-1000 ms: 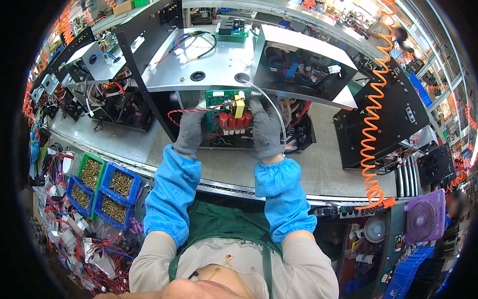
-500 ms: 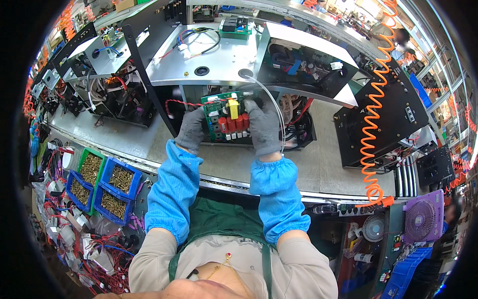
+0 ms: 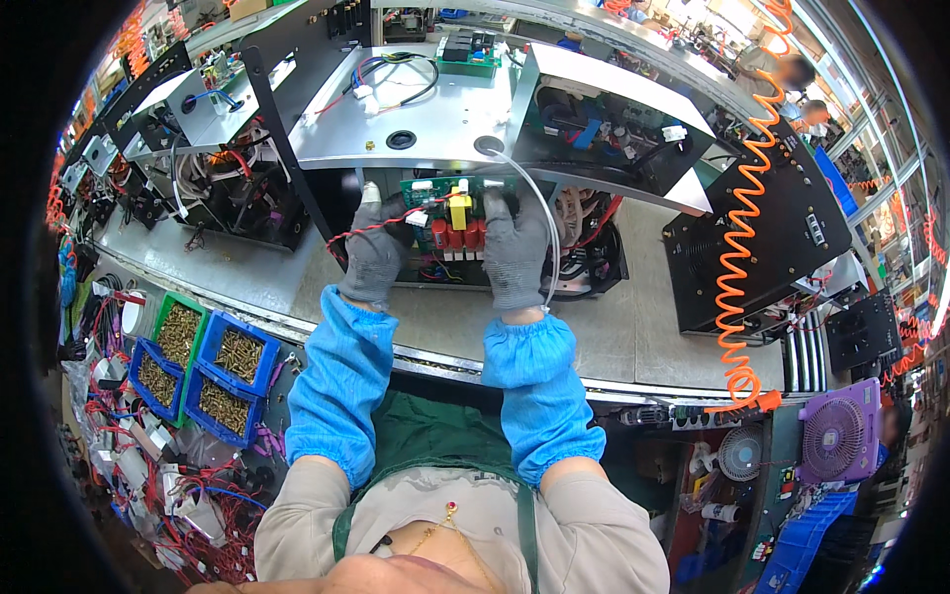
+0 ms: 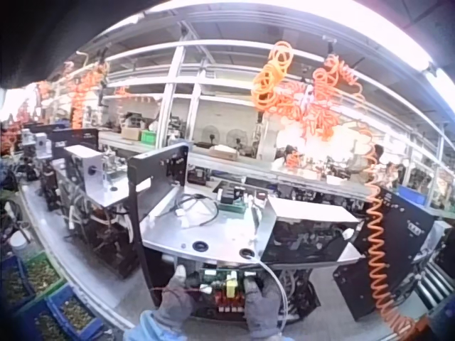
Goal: Assemble electronic components and connect wiring inside a metal power unit chassis using a power screwdriver and heat tool.
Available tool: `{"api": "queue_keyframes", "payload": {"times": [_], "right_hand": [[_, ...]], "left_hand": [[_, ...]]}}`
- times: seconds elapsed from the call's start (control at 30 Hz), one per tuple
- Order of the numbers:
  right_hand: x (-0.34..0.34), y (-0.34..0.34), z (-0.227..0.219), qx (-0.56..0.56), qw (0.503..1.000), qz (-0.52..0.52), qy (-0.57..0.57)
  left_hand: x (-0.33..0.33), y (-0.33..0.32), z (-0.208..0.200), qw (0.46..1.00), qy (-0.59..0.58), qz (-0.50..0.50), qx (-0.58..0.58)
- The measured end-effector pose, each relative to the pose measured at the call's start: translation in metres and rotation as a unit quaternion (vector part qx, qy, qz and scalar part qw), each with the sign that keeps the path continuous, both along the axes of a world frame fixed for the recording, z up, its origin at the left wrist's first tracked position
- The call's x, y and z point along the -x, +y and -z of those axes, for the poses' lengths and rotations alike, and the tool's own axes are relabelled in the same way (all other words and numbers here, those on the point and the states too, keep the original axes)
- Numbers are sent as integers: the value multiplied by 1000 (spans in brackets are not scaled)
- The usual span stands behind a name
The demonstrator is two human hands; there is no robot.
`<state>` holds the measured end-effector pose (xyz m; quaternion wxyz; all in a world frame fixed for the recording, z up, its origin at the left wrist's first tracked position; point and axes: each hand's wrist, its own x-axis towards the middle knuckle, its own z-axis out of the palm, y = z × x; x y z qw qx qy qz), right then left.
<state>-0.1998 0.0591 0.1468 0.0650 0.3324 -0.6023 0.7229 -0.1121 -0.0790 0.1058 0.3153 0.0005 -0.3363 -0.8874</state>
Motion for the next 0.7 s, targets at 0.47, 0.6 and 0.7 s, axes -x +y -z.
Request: {"api": "queue_keyframes", "payload": {"times": [0.47, 0.6, 0.7], "right_hand": [[6, 42, -15, -194, 936, 81, 284], [8, 39, -26, -293, 809, 161, 484], [14, 37, -33, -306, 772, 162, 533]], "left_hand": [[-11, 20, 16, 901, -155, -203, 352], [-11, 21, 9, 925, -143, -141, 322], [-9, 18, 17, 908, -131, -181, 355]]}}
